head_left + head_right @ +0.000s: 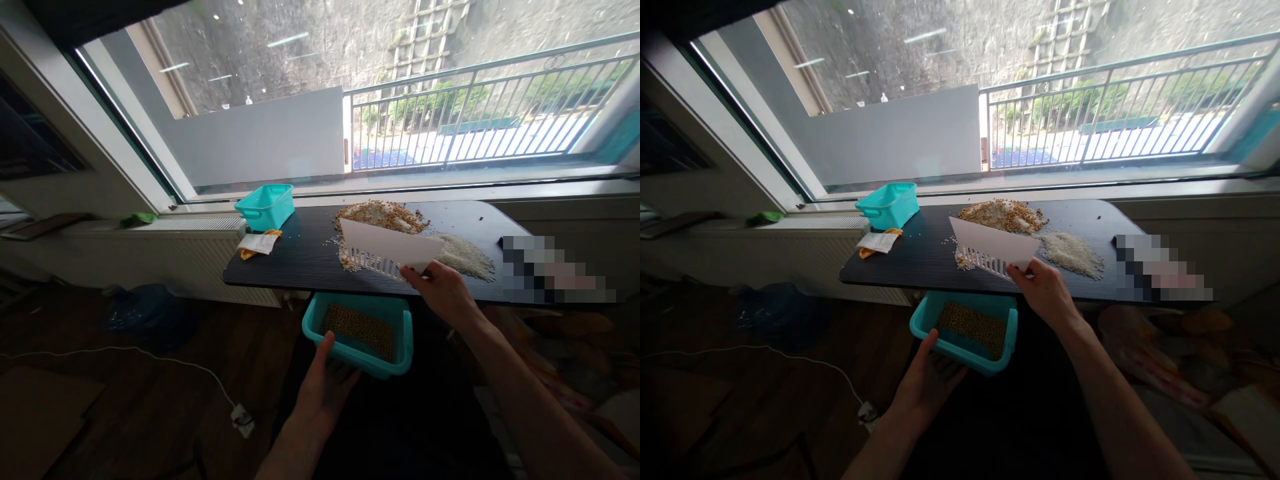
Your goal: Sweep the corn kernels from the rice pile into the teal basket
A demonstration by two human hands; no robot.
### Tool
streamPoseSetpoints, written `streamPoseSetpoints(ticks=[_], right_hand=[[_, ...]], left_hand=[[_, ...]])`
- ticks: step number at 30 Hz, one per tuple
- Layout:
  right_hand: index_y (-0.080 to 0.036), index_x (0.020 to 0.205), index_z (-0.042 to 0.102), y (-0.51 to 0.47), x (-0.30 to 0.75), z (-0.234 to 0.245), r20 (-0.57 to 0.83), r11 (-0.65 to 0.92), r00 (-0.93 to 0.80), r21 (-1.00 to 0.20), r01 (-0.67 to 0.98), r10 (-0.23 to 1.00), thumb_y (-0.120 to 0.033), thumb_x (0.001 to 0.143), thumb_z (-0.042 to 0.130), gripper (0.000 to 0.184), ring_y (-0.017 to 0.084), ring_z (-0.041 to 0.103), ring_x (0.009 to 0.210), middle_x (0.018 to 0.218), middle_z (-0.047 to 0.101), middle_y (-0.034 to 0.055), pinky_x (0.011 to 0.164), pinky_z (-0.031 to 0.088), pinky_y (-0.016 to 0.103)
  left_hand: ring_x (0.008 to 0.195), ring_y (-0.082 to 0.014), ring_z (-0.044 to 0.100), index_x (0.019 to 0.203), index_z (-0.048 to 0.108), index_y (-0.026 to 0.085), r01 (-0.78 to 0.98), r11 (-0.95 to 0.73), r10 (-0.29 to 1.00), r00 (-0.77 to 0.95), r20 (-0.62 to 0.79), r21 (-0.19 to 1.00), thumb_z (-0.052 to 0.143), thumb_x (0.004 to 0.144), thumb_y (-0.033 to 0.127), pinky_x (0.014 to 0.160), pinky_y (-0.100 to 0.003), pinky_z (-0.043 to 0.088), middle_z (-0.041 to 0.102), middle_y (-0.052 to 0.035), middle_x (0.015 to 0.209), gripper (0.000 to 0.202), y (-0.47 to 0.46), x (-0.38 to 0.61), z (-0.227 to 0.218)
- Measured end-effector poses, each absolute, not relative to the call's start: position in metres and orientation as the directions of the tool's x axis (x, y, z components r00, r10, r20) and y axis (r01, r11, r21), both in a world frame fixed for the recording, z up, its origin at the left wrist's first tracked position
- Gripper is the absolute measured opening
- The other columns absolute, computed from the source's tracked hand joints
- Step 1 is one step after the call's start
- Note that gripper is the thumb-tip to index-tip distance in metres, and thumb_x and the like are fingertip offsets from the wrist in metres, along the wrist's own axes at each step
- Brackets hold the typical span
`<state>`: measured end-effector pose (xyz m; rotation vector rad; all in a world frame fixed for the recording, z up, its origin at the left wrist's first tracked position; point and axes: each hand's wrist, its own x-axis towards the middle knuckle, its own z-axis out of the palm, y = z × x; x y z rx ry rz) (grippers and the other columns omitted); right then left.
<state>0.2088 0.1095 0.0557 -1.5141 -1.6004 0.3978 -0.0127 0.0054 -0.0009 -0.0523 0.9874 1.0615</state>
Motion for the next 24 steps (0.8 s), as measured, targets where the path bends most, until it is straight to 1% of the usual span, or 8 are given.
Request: streamPoseSetpoints(ticks=[3, 8, 12, 19, 24], right_hand=[[-0.019, 0.068, 0.064, 0.1053, 0.2108, 0.0596, 0.359, 0.217, 0.100, -0.738, 0.639, 0.928, -0.050, 0.074, 0.059, 0.032, 0.016, 0.057, 0.054, 0.060, 0.066, 0.0019, 0.054, 0.043, 0.028], [-0.019, 0.072, 0.067, 0.1057, 0.2114, 0.0579, 0.369, 0.208, 0.132, -0.744, 0.635, 0.920, -0.050, 0.075, 0.059, 0.031, 0.016, 0.058, 0.056, 0.065, 0.069, 0.0028, 0.054, 0.044, 0.028], [-0.019, 0.066, 0.065, 0.1086, 0.2105, 0.0549, 0.381, 0.220, 0.110, -0.720, 0.658, 0.918, -0.050, 0.075, 0.059, 0.033, 0.015, 0.056, 0.052, 0.058, 0.065, 0.0014, 0.052, 0.042, 0.027], [-0.020, 0.072, 0.067, 0.0991, 0.2131, 0.0615, 0.334, 0.192, 0.129, -0.773, 0.605, 0.934, -0.048, 0.074, 0.061, 0.029, 0.015, 0.057, 0.054, 0.063, 0.069, 0.0016, 0.051, 0.043, 0.026], [-0.020, 0.070, 0.066, 0.1053, 0.2117, 0.0574, 0.344, 0.194, 0.115, -0.741, 0.643, 0.932, -0.047, 0.075, 0.060, 0.028, 0.015, 0.058, 0.056, 0.062, 0.068, 0.0010, 0.053, 0.043, 0.026]], left_hand=[[0.109, -0.0261, 0.063, 0.125, 0.055, 0.015, -0.744, 0.526, 0.706, 0.111, -0.700, 0.413, 0.062, 0.086, 0.044, 0.097, -0.039, 0.050, 0.063, -0.0145, 0.123, 0.049, 0.0063, -0.0134, -0.0015], [0.110, -0.0264, 0.062, 0.126, 0.055, 0.015, -0.731, 0.534, 0.707, 0.109, -0.699, 0.425, 0.060, 0.087, 0.046, 0.098, -0.040, 0.049, 0.063, -0.0137, 0.125, 0.050, 0.0063, -0.0135, 0.0017], [0.111, -0.0266, 0.062, 0.125, 0.056, 0.014, -0.738, 0.530, 0.706, 0.112, -0.699, 0.417, 0.060, 0.087, 0.045, 0.099, -0.040, 0.048, 0.063, -0.0140, 0.124, 0.049, 0.0059, -0.0144, 0.0030], [0.111, -0.0267, 0.062, 0.127, 0.055, 0.015, -0.737, 0.529, 0.702, 0.103, -0.705, 0.420, 0.060, 0.087, 0.044, 0.096, -0.039, 0.050, 0.063, -0.0137, 0.125, 0.050, 0.0077, -0.0150, 0.0002], [0.110, -0.0267, 0.062, 0.127, 0.055, 0.015, -0.739, 0.530, 0.703, 0.109, -0.702, 0.416, 0.061, 0.087, 0.046, 0.093, -0.038, 0.052, 0.062, -0.0141, 0.125, 0.051, 0.0075, -0.0155, 0.0007]])
